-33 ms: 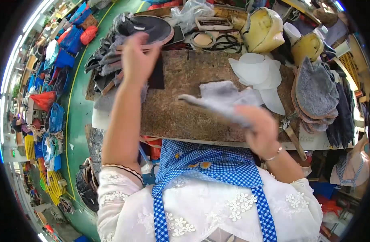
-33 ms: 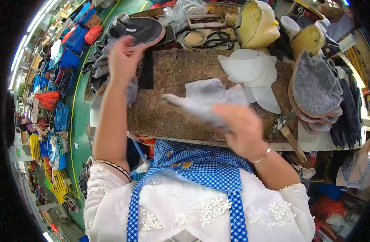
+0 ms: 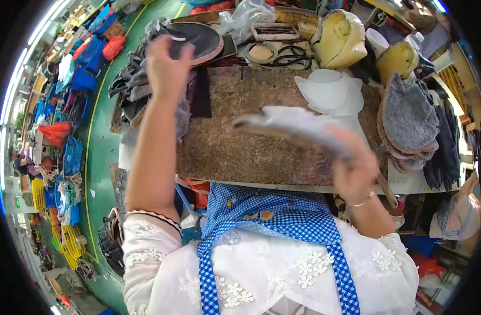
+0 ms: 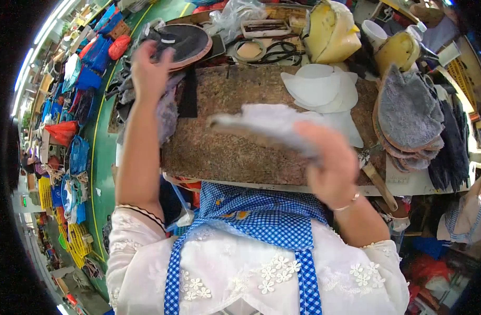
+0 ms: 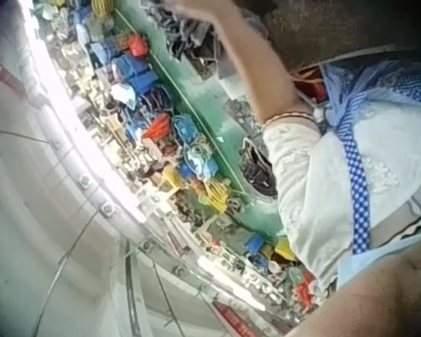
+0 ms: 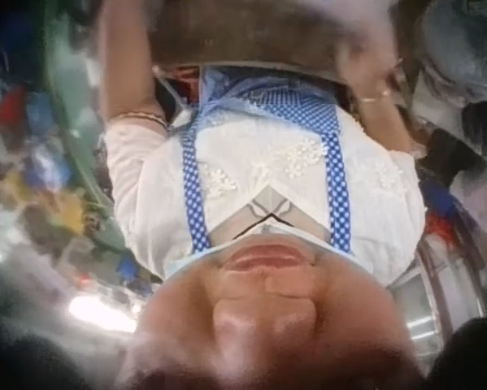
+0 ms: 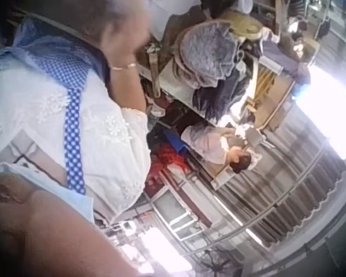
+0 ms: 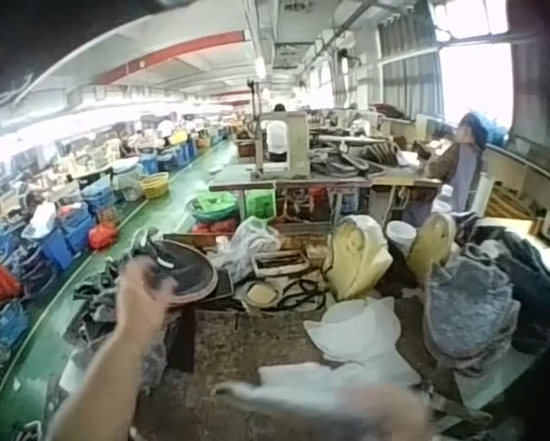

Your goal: Aligning and layering lining and foam components onto shoe upper parts at a factory workbench.

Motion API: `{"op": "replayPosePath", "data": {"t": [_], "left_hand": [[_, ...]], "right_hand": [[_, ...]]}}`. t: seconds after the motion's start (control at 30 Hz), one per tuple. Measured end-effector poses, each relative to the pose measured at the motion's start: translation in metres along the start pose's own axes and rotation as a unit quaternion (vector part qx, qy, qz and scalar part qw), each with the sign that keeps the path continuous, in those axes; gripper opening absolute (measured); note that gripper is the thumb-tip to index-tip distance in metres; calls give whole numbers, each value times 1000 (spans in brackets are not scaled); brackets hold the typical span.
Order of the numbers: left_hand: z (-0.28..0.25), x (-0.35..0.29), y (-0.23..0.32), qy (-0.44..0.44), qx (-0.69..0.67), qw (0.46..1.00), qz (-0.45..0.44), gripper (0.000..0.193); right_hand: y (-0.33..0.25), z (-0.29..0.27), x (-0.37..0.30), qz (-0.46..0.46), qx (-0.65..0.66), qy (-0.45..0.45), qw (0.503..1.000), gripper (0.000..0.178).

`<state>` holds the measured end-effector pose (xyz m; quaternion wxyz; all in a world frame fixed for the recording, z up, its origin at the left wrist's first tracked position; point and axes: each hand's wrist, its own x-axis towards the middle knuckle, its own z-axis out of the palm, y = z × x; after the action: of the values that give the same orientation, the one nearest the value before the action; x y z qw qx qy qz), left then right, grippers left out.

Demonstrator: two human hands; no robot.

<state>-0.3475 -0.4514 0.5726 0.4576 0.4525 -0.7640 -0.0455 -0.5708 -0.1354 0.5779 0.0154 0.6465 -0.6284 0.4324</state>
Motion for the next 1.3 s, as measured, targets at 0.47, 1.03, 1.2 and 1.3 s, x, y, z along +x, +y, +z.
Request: {"op": "replayPosePath", "data": {"t": [0.47, 1.03, 1.2, 1.3], "left_hand": [[0, 40, -30, 78, -37, 996, 19, 28], [-16, -158, 96, -216, -104, 952, 193, 47], [-4, -185, 114, -359, -104, 895, 244, 43], [5, -168, 132, -367, -142, 880, 264, 40]], "right_hand": [[146, -94, 4, 112, -509, -5, 853, 34], [191, 25, 117, 154, -206, -437, 862, 54], [201, 27, 119, 63, -182, -382, 904, 55], [195, 26, 128, 115, -166, -426, 882, 57]]}}
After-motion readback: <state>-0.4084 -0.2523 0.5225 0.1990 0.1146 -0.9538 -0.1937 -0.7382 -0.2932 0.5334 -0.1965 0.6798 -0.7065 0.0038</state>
